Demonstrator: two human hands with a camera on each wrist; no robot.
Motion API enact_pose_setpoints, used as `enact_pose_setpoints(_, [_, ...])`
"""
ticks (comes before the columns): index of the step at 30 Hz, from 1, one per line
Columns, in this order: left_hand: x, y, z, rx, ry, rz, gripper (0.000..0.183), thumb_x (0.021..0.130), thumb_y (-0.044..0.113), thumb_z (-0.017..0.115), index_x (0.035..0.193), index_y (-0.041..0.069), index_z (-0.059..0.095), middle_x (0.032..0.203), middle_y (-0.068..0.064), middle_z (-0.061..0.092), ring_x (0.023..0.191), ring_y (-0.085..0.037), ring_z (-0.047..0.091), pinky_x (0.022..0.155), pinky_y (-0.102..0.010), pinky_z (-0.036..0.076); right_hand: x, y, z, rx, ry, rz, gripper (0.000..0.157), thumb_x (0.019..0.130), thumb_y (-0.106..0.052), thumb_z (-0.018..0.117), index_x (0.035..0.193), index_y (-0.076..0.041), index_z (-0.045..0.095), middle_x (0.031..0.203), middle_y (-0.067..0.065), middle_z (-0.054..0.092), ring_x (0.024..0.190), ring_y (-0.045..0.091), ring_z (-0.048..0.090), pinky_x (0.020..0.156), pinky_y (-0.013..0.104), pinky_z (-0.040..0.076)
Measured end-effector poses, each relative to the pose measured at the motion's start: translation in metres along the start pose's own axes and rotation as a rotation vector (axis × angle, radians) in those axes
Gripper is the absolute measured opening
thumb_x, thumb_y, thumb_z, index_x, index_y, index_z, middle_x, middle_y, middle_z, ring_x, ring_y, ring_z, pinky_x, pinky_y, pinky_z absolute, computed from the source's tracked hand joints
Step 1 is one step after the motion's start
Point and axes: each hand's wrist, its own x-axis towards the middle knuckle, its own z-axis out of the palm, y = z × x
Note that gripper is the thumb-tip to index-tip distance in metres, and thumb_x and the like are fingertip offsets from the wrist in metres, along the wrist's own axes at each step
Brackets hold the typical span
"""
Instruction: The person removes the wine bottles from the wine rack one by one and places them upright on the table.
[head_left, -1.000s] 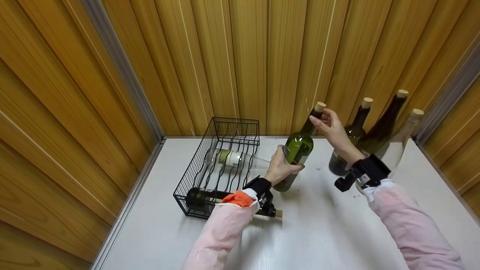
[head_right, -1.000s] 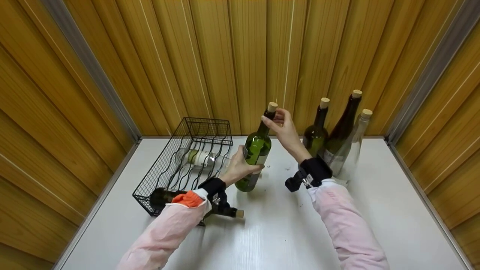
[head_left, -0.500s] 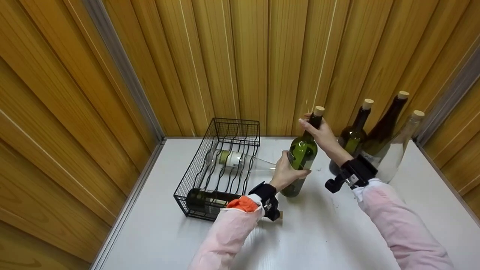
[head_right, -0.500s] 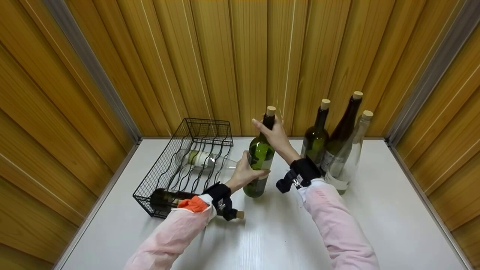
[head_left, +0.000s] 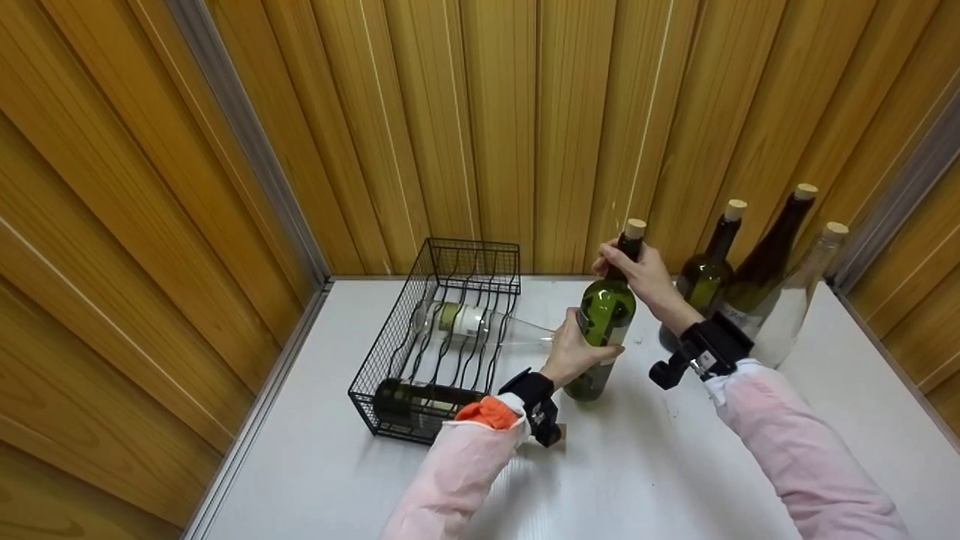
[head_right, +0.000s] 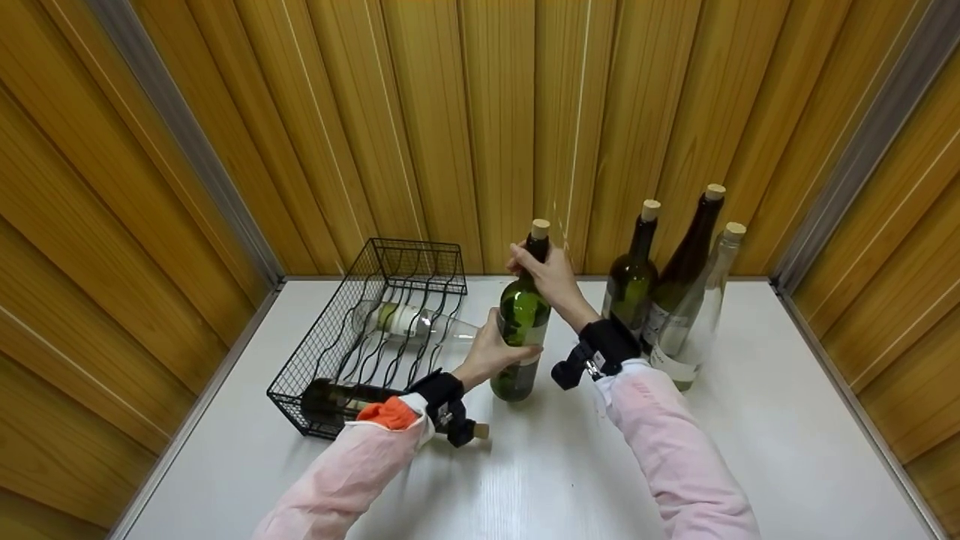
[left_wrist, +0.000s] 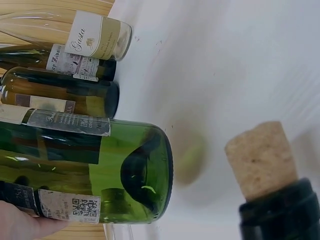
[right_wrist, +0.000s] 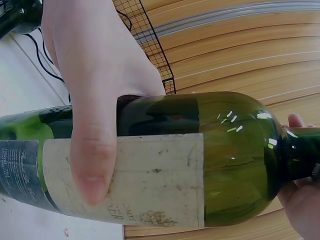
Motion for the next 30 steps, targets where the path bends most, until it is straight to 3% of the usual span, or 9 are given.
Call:
enact_pose_setpoints(6, [-0.001,0.001,-0.001,-0.009,-0.01,0.001,0.07,0.06,0.028,0.084,0.112,0.011,0.041,0.101,0.003,0.053,0.092,-0.01,0.051,0.081,-0.025,0.04,0.007,0.018,-0.001,0.074,0.066,-0.008,0.013,0.089,-0.013,0.058,0.088,-0.001,0.052,0.065,0.007,0.057,0.061,0.016,0.057,0.062,0.028,0.047])
enact_pose_setpoints(12, [-0.001,0.002,0.0,-0.034,-0.025,0.007,0.069,0.06,0.028,0.084,0.111,0.011,0.041,0.101,0.001,0.053,0.093,-0.013,0.052,0.08,-0.025,0.039,0.008,0.02,0.0,0.112,0.06,-0.051,0.011,0.09,-0.003,0.053,0.081,0.001,0.05,0.062,0.009,0.053,0.057,0.017,0.054,0.059,0.028,0.045])
enact_pose_setpoints(20, [0.001,0.007,-0.003,-0.055,-0.104,-0.025,0.075,0.06,0.032,0.084,0.115,0.012,0.038,0.1,0.005,0.051,0.092,-0.01,0.051,0.081,-0.025,0.039,0.005,0.019,-0.004,0.187,0.115,-0.078,0.015,0.089,-0.007,0.056,0.079,0.0,0.049,0.059,0.008,0.052,0.054,0.017,0.051,0.056,0.028,0.045])
enact_pose_setpoints(25, [0.004,0.009,-0.007,-0.045,-0.11,-0.042,0.075,0.06,0.034,0.084,0.114,0.012,0.038,0.1,0.004,0.049,0.093,-0.011,0.049,0.081,-0.025,0.039,0.002,0.018,-0.009,0.165,0.118,-0.116,0.016,0.089,-0.008,0.057,0.078,0.002,0.05,0.06,0.009,0.053,0.055,0.017,0.052,0.057,0.028,0.045])
enact_pose_setpoints(30, [0.006,0.008,-0.012,-0.023,-0.111,-0.038,0.072,0.062,0.036,0.083,0.112,0.009,0.04,0.105,-0.009,0.05,0.093,-0.016,0.048,0.076,-0.025,0.041,-0.001,0.019,-0.02,0.123,0.145,-0.131,0.017,0.089,-0.007,0.057,0.077,0.003,0.051,0.059,0.008,0.054,0.054,0.016,0.052,0.057,0.027,0.044])
